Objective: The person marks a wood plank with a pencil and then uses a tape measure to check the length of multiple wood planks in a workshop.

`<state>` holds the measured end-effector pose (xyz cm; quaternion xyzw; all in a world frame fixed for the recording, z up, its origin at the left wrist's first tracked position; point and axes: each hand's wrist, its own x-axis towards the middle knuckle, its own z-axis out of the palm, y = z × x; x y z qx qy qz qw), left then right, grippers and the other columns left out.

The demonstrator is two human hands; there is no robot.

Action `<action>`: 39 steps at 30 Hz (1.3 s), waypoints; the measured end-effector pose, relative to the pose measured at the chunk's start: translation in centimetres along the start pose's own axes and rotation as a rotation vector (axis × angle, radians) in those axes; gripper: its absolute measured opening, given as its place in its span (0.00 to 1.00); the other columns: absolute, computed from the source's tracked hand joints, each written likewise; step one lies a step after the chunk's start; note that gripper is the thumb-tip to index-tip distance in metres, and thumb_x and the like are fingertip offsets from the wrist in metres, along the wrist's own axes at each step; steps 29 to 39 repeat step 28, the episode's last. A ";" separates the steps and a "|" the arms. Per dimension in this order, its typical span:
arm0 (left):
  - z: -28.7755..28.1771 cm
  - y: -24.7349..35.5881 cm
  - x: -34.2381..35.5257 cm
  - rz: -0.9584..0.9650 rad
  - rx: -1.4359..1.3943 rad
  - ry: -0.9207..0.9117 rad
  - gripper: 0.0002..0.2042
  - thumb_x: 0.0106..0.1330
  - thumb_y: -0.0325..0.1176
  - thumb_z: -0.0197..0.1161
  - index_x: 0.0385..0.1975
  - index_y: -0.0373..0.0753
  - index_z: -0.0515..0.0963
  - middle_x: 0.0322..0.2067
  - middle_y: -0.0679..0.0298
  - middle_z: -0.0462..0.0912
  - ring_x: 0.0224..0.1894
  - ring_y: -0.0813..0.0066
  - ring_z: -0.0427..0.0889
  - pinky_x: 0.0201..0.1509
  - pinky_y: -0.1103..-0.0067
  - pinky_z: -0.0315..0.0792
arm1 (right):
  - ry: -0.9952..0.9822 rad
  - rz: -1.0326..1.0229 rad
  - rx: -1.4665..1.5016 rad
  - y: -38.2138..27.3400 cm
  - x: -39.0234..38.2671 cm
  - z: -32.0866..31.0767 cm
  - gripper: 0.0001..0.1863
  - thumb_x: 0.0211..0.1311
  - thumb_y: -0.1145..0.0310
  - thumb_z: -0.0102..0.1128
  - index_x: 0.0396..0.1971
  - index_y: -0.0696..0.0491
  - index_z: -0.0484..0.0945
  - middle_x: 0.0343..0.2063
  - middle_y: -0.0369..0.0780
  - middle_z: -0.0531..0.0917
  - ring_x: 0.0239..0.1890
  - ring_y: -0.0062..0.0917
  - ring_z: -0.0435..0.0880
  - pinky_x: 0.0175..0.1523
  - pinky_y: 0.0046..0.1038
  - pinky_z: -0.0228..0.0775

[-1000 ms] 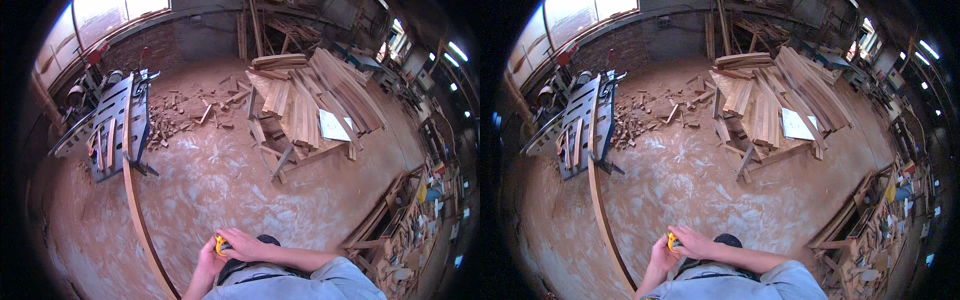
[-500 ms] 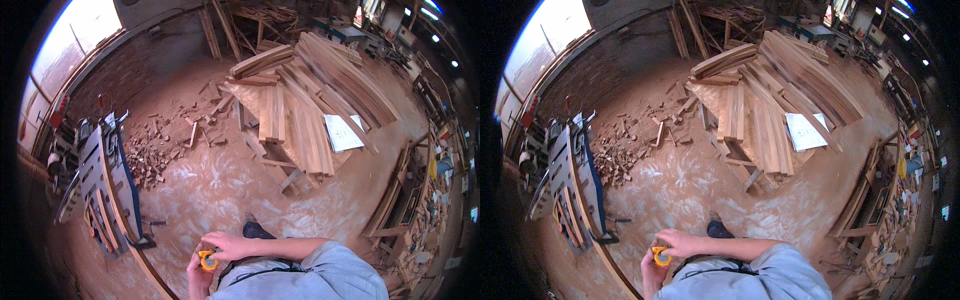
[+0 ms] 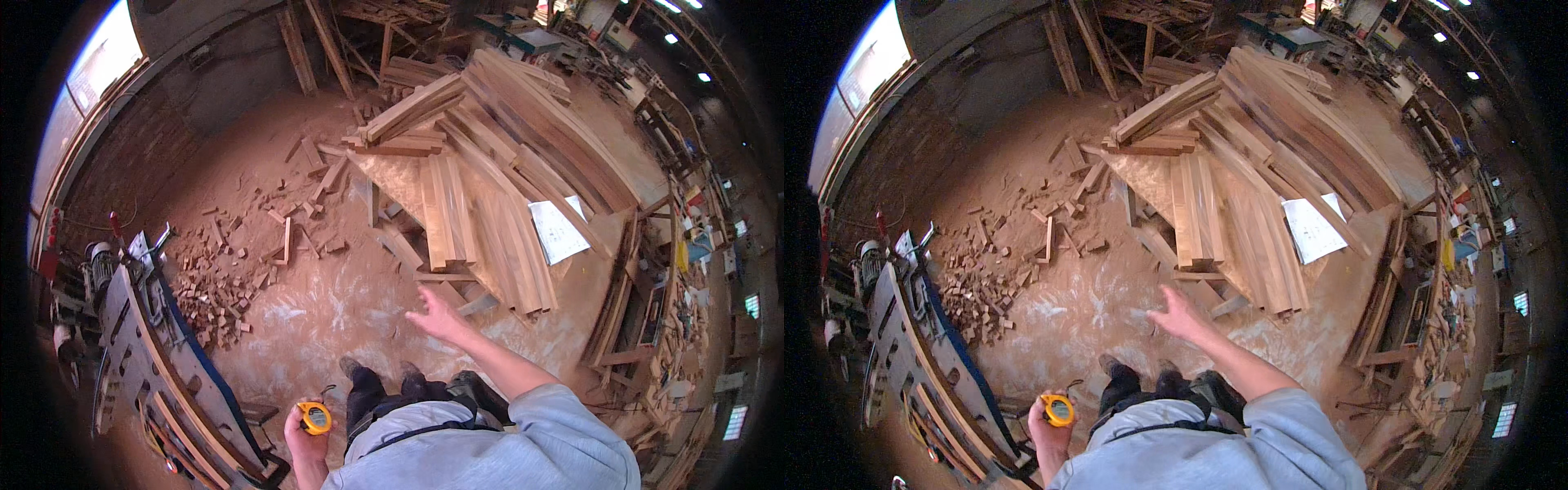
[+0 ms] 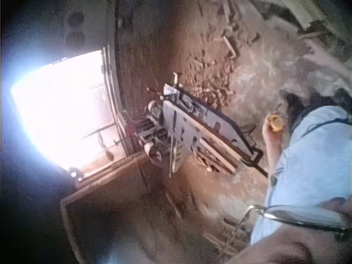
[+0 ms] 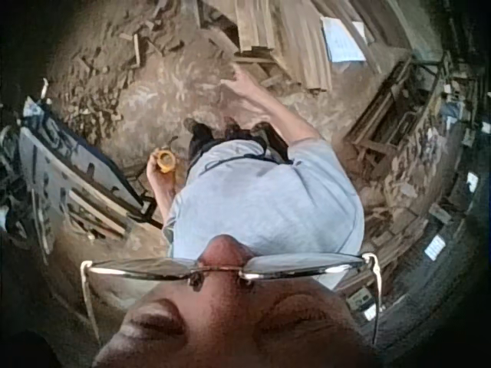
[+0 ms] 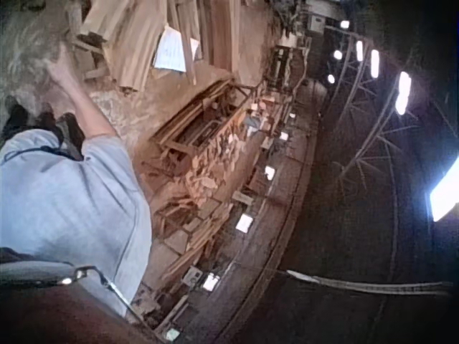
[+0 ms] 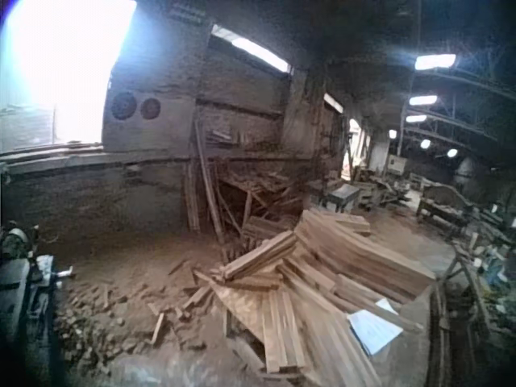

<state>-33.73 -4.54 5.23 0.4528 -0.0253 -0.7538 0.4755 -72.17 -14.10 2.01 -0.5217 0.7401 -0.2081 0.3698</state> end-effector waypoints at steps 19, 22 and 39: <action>9.1 9.8 15.2 -0.091 0.468 -0.035 0.10 0.62 0.37 0.60 0.39 0.39 0.75 0.32 0.63 0.79 0.34 0.67 0.80 0.36 0.66 0.78 | 0.553 0.437 -0.034 10.3 10.0 -7.5 0.30 0.59 0.54 0.63 0.55 0.61 0.72 0.51 0.53 0.79 0.54 0.42 0.78 0.58 0.40 0.69; 13.0 7.4 18.9 -0.161 0.607 -0.025 0.10 0.66 0.33 0.57 0.42 0.35 0.76 0.31 0.64 0.78 0.34 0.71 0.80 0.34 0.73 0.76 | 0.488 0.440 0.196 11.1 10.8 -8.2 0.26 0.63 0.56 0.60 0.52 0.61 0.74 0.44 0.49 0.83 0.45 0.34 0.83 0.50 0.35 0.73; 20.3 -0.8 28.5 -0.305 1.123 -0.299 0.24 0.68 0.38 0.60 0.62 0.36 0.70 0.38 0.58 0.81 0.42 0.71 0.80 0.43 0.72 0.77 | 0.449 0.484 0.415 13.9 11.5 -9.3 0.23 0.65 0.57 0.60 0.52 0.59 0.75 0.39 0.44 0.85 0.38 0.27 0.84 0.45 0.30 0.75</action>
